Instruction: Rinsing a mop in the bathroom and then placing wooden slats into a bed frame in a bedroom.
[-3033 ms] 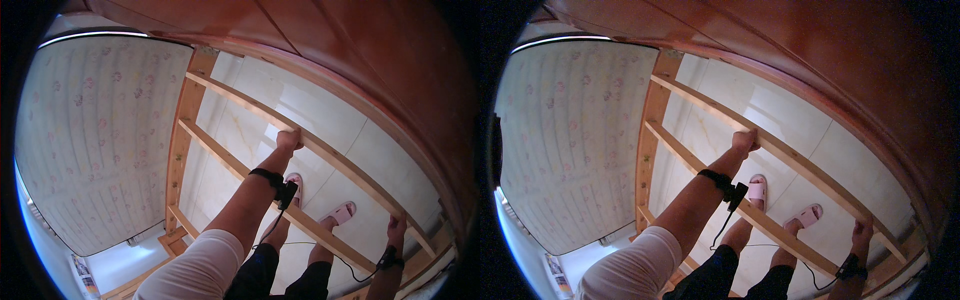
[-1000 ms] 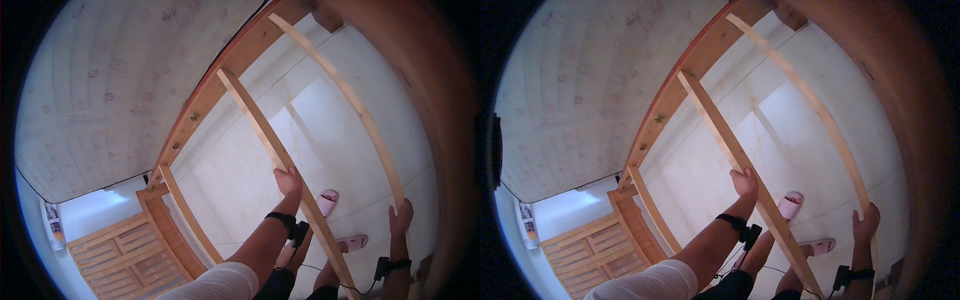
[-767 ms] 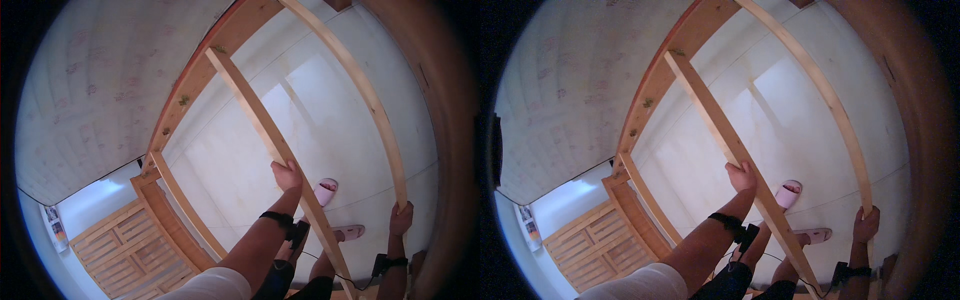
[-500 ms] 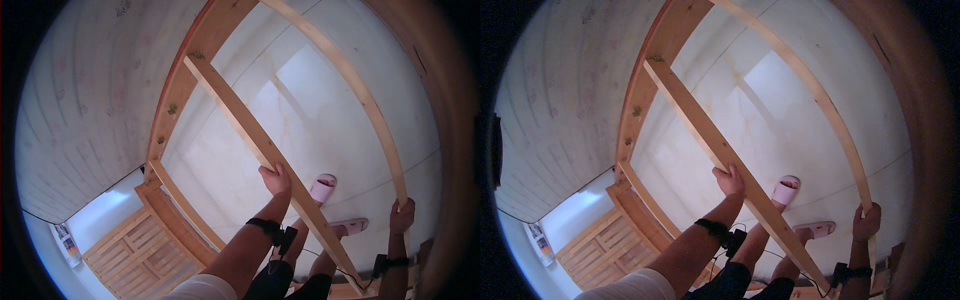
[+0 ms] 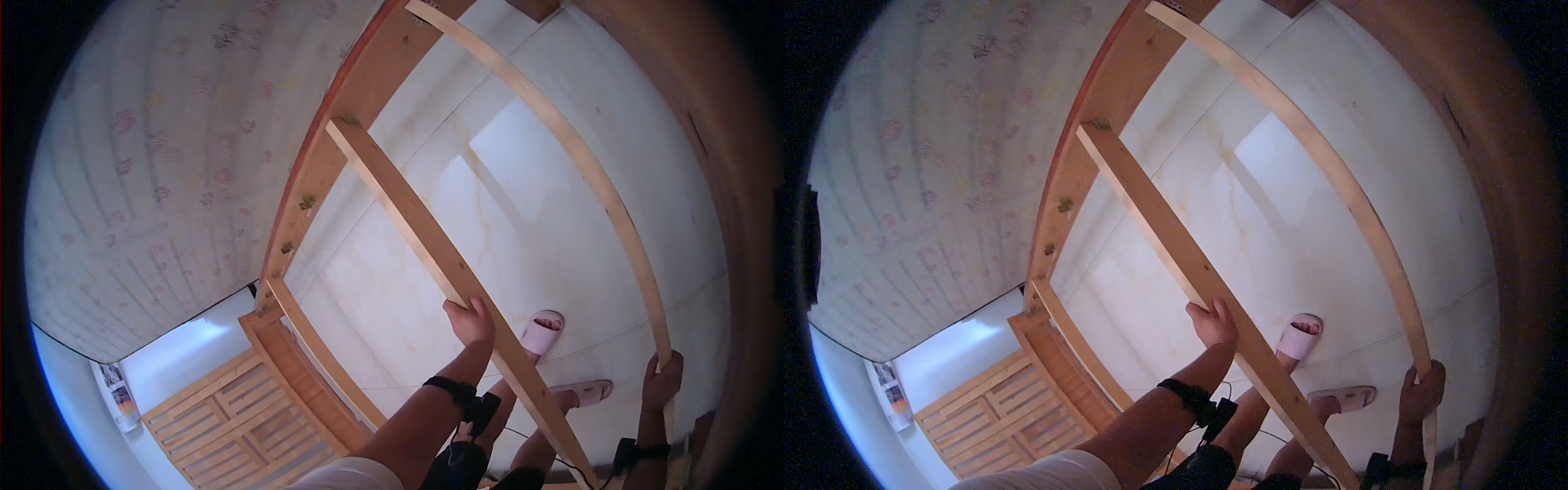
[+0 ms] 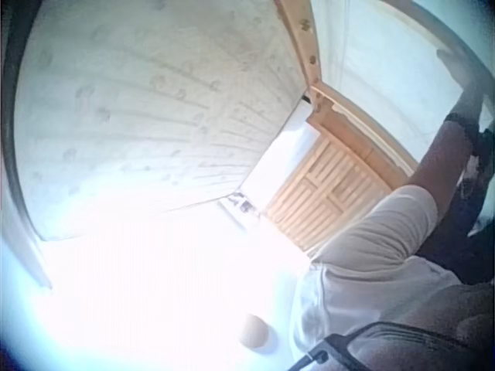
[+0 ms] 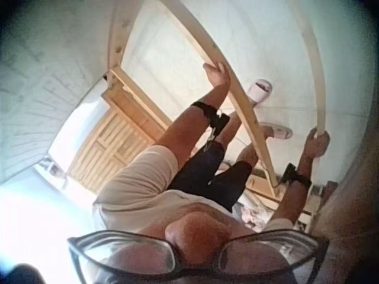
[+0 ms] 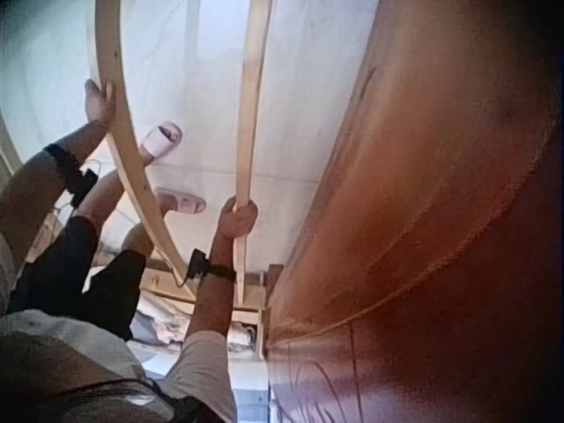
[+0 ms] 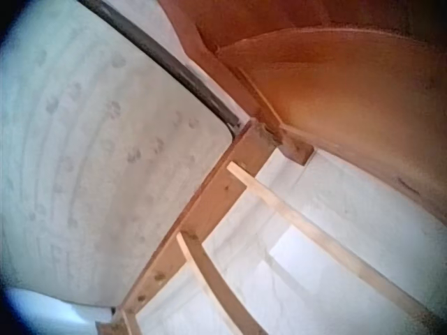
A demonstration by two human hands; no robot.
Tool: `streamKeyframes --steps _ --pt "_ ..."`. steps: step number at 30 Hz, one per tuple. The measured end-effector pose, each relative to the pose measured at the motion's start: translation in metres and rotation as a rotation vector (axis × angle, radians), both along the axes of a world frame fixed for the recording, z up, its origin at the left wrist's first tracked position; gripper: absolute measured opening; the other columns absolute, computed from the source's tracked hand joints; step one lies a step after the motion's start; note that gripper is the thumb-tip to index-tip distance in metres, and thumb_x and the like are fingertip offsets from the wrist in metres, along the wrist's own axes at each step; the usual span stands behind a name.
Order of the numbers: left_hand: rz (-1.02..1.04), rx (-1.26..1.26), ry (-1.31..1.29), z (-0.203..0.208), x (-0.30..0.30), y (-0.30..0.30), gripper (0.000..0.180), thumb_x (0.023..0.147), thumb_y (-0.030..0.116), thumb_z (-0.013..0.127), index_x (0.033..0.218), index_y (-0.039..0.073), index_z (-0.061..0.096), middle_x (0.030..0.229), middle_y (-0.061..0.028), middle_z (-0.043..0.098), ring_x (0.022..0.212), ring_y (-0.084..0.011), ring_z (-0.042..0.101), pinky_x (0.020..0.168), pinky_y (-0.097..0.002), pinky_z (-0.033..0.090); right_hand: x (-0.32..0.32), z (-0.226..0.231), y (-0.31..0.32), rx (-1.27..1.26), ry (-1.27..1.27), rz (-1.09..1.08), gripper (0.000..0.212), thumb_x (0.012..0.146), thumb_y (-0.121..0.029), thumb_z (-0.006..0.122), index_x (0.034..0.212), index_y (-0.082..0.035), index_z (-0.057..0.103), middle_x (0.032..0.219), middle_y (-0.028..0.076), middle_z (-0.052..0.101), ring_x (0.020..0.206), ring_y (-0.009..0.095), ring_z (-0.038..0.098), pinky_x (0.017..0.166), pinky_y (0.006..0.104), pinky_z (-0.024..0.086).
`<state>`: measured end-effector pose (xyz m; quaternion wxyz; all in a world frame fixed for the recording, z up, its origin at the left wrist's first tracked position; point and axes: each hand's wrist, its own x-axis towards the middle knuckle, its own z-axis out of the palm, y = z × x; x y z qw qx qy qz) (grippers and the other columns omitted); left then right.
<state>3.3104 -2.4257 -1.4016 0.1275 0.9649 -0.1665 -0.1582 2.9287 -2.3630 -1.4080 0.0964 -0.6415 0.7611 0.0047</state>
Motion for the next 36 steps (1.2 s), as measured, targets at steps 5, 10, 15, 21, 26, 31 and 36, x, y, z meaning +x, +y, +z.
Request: streamKeyframes --steps 5,10,15,21,26,31,36 --pt "0.008 0.061 0.039 -0.015 -0.021 0.004 0.033 0.078 0.024 0.051 0.094 -0.002 0.038 0.086 -0.0216 0.052 0.081 -0.0373 0.053 0.07 -0.0412 0.042 -0.02 0.008 -0.001 -0.001 0.015 0.004 0.023 0.076 -0.021 0.057 0.084 -0.001 0.051 0.082 0.016 0.052 0.074 0.033 0.054 0.063 0.0389 0.045" --pt "-0.07 0.186 -0.1 -0.021 0.032 0.012 0.039 0.08 0.031 0.046 0.092 -0.005 0.039 0.083 -0.0264 0.051 0.073 -0.0396 0.054 0.062 -0.0461 0.045 0.024 -0.005 -0.01 0.001 -0.033 0.031 0.024 0.071 -0.025 0.062 0.079 -0.005 0.052 0.077 0.012 0.053 0.069 0.03 0.055 0.058 0.0364 0.045" --pt "0.013 -0.044 0.037 -0.023 -0.008 0.006 0.036 0.08 0.025 0.047 0.097 -0.004 0.033 0.09 -0.0239 0.05 0.073 -0.0359 0.054 0.06 -0.0429 0.046 -0.008 0.005 -0.015 -0.036 -0.05 0.068 0.033 0.07 -0.022 0.06 0.092 -0.002 0.048 0.082 0.013 0.054 0.073 0.03 0.056 0.062 0.0357 0.047" --pt "0.079 -0.124 0.216 -0.011 -0.002 0.003 0.04 0.081 0.025 0.048 0.104 -0.003 0.031 0.101 -0.0202 0.047 0.084 -0.0296 0.052 0.069 -0.0398 0.045 -0.004 0.029 -0.009 -0.054 -0.245 0.114 0.054 0.069 -0.022 0.061 0.113 0.0 0.039 0.107 0.018 0.048 0.098 0.034 0.048 0.083 0.0412 0.038" --pt "0.075 -0.535 0.854 -0.012 0.035 0.056 0.042 0.082 0.028 0.052 0.111 0.003 0.035 0.105 -0.009 0.047 0.1 -0.0196 0.044 0.083 -0.0336 0.037 0.043 0.054 0.096 0.638 -0.834 -0.039 0.082 0.061 -0.025 0.069 0.126 0.001 0.027 0.126 0.022 0.033 0.118 0.037 0.03 0.097 0.0436 0.025" --pt "0.187 -0.453 1.57 -0.028 -0.004 0.167 0.052 0.08 0.036 0.051 0.12 0.005 0.039 0.12 -0.0049 0.046 0.111 -0.018 0.041 0.097 -0.0341 0.029 0.085 0.046 0.195 0.711 -0.879 0.161 0.094 0.054 -0.029 0.075 0.127 0.0 0.021 0.123 0.026 0.031 0.117 0.039 0.029 0.095 0.042 0.029" --pt "0.354 -0.452 1.503 0.004 -0.051 0.167 0.045 0.069 0.019 0.061 0.107 0.0 0.044 0.097 -0.0086 0.052 0.089 -0.0202 0.051 0.077 -0.034 0.044 0.094 0.04 0.222 0.742 -0.907 0.099 0.084 0.056 -0.02 0.073 0.123 0.0 0.026 0.115 0.026 0.038 0.108 0.04 0.037 0.09 0.0426 0.033"
